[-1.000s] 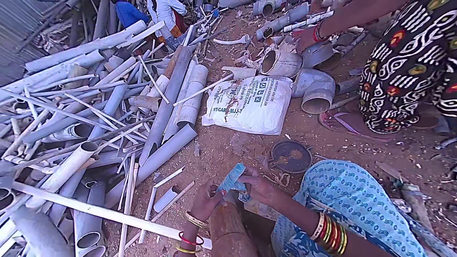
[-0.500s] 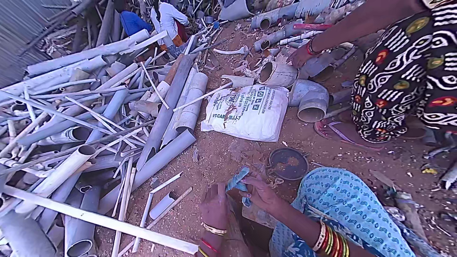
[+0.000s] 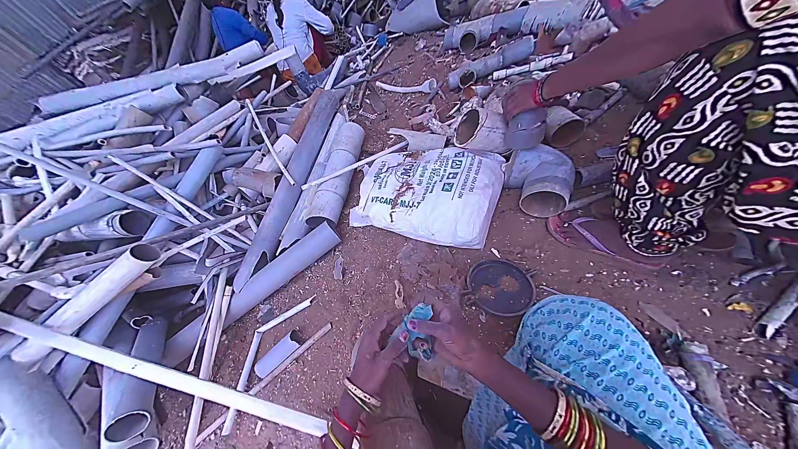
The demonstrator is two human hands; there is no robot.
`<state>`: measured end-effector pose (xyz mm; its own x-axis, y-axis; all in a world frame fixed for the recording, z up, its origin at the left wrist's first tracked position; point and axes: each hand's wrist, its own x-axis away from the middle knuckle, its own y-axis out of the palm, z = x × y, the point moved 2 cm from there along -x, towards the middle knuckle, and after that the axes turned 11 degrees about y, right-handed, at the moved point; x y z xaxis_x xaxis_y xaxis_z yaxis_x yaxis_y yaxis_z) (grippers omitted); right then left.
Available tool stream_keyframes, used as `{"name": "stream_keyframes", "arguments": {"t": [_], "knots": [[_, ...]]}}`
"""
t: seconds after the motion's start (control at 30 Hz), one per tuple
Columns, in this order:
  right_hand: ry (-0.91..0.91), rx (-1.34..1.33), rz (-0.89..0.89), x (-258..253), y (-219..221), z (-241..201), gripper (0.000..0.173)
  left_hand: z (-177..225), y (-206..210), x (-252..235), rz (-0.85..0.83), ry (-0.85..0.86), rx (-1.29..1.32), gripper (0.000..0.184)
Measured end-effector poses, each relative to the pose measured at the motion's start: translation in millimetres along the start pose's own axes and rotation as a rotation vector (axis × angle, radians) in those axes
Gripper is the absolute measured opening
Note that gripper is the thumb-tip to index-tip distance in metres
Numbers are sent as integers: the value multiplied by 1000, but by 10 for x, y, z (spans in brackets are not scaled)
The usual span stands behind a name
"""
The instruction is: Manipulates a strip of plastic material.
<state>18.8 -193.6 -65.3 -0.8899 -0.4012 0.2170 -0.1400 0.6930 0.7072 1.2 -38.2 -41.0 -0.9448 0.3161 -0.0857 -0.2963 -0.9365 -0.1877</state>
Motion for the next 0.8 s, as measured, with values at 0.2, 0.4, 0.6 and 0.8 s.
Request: {"name": "stream_keyframes", "arguments": {"t": [0.2,0.4,0.6,0.8], "knots": [[9,-88,-434,-68,-234,-75,24,244,-269,2,-46,117,-30,24],[20,424,-475,-26,-198,-208,28,210,-352,74,-227,137,-61,20],[-374,1058,54,31,-250,-275,18,226,-367,83,-333,72,-663,28],[-238,888,75,36,-216,-315,16,391,-219,31,-325,-84,-1043,30]]}}
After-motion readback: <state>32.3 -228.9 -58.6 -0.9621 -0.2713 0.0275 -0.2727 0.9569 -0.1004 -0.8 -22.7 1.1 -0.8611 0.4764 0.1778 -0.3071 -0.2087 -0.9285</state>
